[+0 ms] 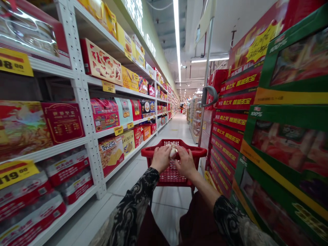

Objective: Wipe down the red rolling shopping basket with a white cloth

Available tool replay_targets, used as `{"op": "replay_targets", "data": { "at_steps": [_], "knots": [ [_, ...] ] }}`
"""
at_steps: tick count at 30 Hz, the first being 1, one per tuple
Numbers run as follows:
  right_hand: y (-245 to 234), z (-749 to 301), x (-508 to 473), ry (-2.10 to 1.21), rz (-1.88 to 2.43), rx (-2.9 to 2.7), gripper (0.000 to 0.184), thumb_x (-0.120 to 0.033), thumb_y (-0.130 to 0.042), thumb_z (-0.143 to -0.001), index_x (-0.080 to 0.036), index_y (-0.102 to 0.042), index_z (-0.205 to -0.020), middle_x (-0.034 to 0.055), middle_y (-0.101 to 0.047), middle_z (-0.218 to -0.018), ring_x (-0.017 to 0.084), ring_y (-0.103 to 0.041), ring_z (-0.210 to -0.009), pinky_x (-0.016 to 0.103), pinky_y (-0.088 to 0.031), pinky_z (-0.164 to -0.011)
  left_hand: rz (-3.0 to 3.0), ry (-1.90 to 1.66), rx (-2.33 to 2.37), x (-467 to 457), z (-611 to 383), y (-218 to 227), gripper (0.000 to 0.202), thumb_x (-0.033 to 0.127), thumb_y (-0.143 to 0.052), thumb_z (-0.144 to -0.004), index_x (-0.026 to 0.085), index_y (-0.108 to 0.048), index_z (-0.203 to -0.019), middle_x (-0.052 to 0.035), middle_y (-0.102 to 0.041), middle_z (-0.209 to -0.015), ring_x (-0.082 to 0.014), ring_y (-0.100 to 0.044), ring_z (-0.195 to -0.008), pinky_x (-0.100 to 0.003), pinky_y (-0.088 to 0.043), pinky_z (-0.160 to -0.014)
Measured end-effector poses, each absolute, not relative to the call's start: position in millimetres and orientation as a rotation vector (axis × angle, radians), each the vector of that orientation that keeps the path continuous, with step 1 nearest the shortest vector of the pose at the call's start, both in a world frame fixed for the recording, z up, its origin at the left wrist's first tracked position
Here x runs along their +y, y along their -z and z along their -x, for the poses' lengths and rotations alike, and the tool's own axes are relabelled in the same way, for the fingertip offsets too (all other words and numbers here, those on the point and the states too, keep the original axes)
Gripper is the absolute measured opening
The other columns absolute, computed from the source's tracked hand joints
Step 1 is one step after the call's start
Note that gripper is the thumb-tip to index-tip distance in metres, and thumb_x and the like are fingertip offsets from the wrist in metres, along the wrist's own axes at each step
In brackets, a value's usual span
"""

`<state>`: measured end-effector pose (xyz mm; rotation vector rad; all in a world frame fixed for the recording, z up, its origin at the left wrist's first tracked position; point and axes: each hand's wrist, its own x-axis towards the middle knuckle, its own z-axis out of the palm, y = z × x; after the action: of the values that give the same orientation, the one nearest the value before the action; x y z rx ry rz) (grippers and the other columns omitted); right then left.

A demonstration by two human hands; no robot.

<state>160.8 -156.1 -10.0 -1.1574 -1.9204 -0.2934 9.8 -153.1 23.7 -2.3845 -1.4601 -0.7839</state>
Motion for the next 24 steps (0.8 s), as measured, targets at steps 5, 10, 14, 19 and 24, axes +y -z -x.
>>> {"op": "replay_targets", "data": {
  "at_steps": [5, 10, 14, 19, 24],
  "knots": [
    [14.3, -193.5, -156.2, 0.294, 1.344, -1.802, 0.053, -0.012, -0.041, -0.074, -0.012, -0.045, -0.127, 0.013, -0.055, -0.124, 0.023, -0.047, -0.117, 0.051, -0.02, -0.104, 2.233, 0.824, -1.638, -152.4, 2.5, -20.1, 0.045, 0.022, -0.044, -0.079, 0.017, -0.047, -0.123, -0.0096, -0.052, -0.13, -0.0225, -0.045, -0.118, -0.047, -0.026, -0.102],
    [25.3, -196.4, -152.2, 0.363, 1.317, -1.779, 0.055, -0.008, -0.04, -0.071, -0.01, -0.046, -0.126, 0.0131, -0.056, -0.123, 0.023, -0.045, -0.119, 0.046, -0.021, -0.105, 2.29, 0.831, -1.474, -157.2, -28.5, -13.3, 0.045, 0.022, -0.043, -0.08, 0.018, -0.046, -0.125, -0.0095, -0.05, -0.132, -0.0236, -0.043, -0.121, -0.051, -0.022, -0.105],
    [28.7, -195.6, -151.0, 0.388, 1.316, -1.761, 0.057, -0.006, -0.04, -0.07, -0.01, -0.046, -0.126, 0.013, -0.057, -0.122, 0.022, -0.046, -0.118, 0.045, -0.023, -0.104, 2.341, 0.828, -1.356, -160.2, -53.6, -6.3, 0.046, 0.019, -0.041, -0.081, 0.021, -0.045, -0.127, -0.009, -0.049, -0.133, -0.0242, -0.042, -0.122, -0.055, -0.016, -0.107],
    [31.3, -199.2, -150.4, 0.393, 1.291, -1.747, 0.059, -0.006, -0.04, -0.069, -0.01, -0.044, -0.128, 0.0125, -0.056, -0.123, 0.022, -0.046, -0.118, 0.044, -0.021, -0.105, 2.168, 0.858, -1.514, -158.3, -10.0, 0.6, 0.045, 0.017, -0.04, -0.081, 0.021, -0.049, -0.124, -0.0089, -0.051, -0.131, -0.0242, -0.045, -0.12, -0.056, -0.012, -0.108],
    [30.9, -193.9, -153.9, 0.362, 1.3, -1.691, 0.055, -0.006, -0.04, -0.071, -0.009, -0.047, -0.125, 0.012, -0.056, -0.122, 0.023, -0.045, -0.118, 0.044, -0.018, -0.106, 2.066, 0.914, -1.659, -150.3, 16.3, 4.2, 0.044, 0.016, -0.04, -0.08, 0.014, -0.051, -0.122, -0.0137, -0.052, -0.128, -0.0251, -0.046, -0.118, -0.048, -0.031, -0.103]
  ]
}}
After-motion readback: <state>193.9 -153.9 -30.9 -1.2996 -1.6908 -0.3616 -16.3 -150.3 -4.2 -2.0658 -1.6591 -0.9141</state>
